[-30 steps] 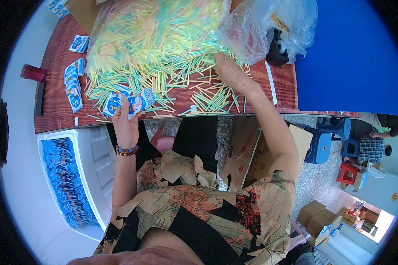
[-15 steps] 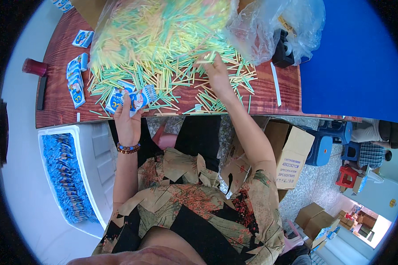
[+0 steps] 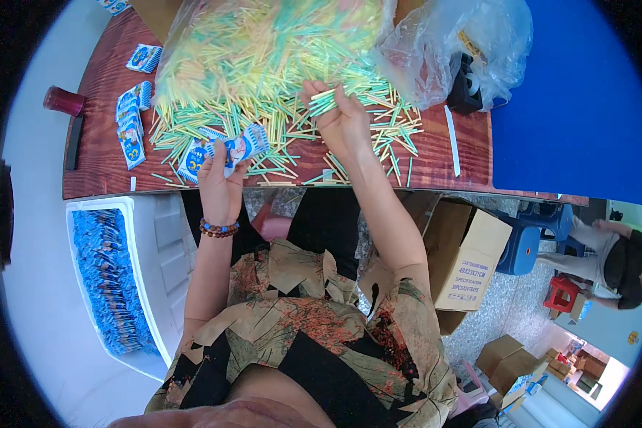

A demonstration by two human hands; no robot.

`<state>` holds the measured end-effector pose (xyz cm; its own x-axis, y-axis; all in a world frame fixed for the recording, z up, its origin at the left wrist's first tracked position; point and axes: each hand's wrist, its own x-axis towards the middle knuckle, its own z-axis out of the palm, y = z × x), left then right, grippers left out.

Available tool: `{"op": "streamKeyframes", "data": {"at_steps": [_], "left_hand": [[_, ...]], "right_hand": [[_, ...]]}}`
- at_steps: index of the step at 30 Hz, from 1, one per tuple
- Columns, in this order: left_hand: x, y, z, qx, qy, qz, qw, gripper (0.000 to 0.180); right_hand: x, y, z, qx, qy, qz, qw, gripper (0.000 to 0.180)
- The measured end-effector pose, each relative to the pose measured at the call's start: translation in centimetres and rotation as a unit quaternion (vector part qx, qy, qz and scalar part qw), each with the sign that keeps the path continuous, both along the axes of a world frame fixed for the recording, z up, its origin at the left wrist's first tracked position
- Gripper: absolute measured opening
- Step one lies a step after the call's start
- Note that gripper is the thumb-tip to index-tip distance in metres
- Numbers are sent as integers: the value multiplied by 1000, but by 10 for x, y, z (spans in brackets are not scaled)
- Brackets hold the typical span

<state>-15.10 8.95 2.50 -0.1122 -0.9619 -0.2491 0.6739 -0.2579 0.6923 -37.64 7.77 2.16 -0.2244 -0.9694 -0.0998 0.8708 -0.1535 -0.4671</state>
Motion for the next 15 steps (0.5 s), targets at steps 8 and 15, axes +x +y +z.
{"op": "streamKeyframes", "data": {"at_steps": [8, 15], "left_hand": [[-13, -6, 0, -15, -15, 13, 1000, 22], [-14, -4, 9, -6, 0, 19, 1000, 23]], "right_hand": [[67, 6, 54, -155, 76, -100, 980, 12], [108, 11, 53, -146, 141, -213, 956, 14]]}}
